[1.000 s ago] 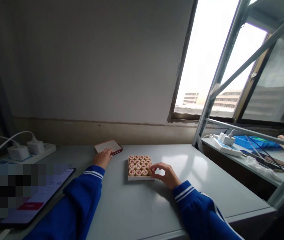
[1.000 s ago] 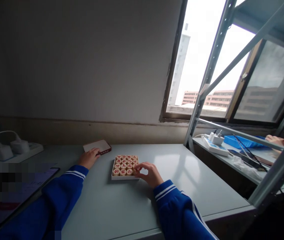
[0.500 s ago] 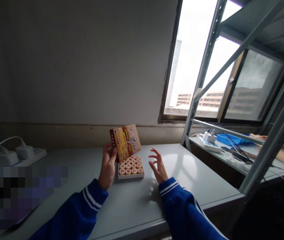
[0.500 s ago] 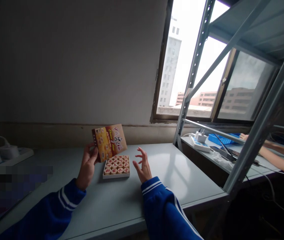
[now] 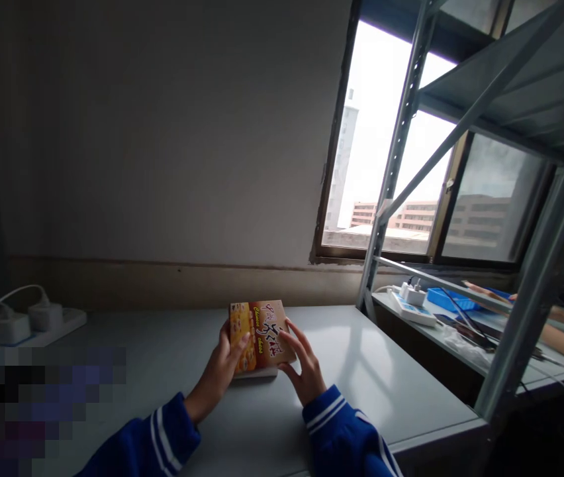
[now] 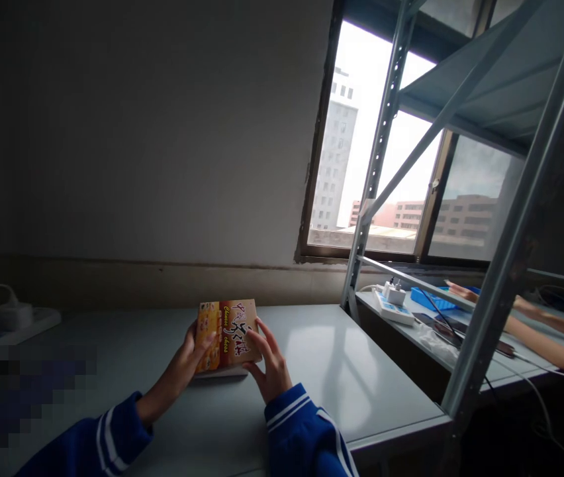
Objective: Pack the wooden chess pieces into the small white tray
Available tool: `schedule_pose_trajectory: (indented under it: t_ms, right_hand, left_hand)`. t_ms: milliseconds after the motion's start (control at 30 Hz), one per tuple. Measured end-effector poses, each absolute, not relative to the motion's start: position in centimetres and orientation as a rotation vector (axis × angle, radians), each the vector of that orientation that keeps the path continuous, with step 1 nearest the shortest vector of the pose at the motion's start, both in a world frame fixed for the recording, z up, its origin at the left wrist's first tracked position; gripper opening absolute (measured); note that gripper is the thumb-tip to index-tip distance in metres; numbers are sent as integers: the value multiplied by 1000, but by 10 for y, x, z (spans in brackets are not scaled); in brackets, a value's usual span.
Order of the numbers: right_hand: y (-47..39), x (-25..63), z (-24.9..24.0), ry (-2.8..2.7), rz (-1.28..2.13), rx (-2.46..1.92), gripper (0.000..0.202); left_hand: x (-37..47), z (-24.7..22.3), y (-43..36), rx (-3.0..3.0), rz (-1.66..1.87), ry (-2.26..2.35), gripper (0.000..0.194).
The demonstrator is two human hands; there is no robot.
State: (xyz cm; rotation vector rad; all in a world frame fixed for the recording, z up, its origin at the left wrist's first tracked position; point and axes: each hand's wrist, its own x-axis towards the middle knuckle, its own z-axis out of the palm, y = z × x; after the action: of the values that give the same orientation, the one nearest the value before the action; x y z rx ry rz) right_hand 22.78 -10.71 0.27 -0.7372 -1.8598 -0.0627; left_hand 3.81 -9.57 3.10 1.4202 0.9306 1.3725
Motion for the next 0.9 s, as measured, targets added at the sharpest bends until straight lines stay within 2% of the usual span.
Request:
schedule_pose_trajectory:
  t_ms: [133,333,467,667,733,900]
  right_hand:
    - [-105,224,-3,-1839,-10,-802,44]
    - [-105,214,-8,-1990,89,-1159,43]
    - [-105,211,-7,-2050,5,-1329,51]
    - [-102,213,-11,-2096,128,-1268,56]
    - [-100,214,-12,-2070,165,-1265,51]
    - [-97,215,-7,-1963,236,-1334,18]
  left_hand:
    - [39,12,-82,1709,1431,1224,65]
    - [36,-13,-56,1999,1180,1578,46]
    - [28,-13,-41,2167,895,1579,48]
    - [24,-11,-31,2253,661,1500,53]
    - [26,-8,-34,2279,613,1509,53]
    - [32,3,-49,2484,500,1575,50]
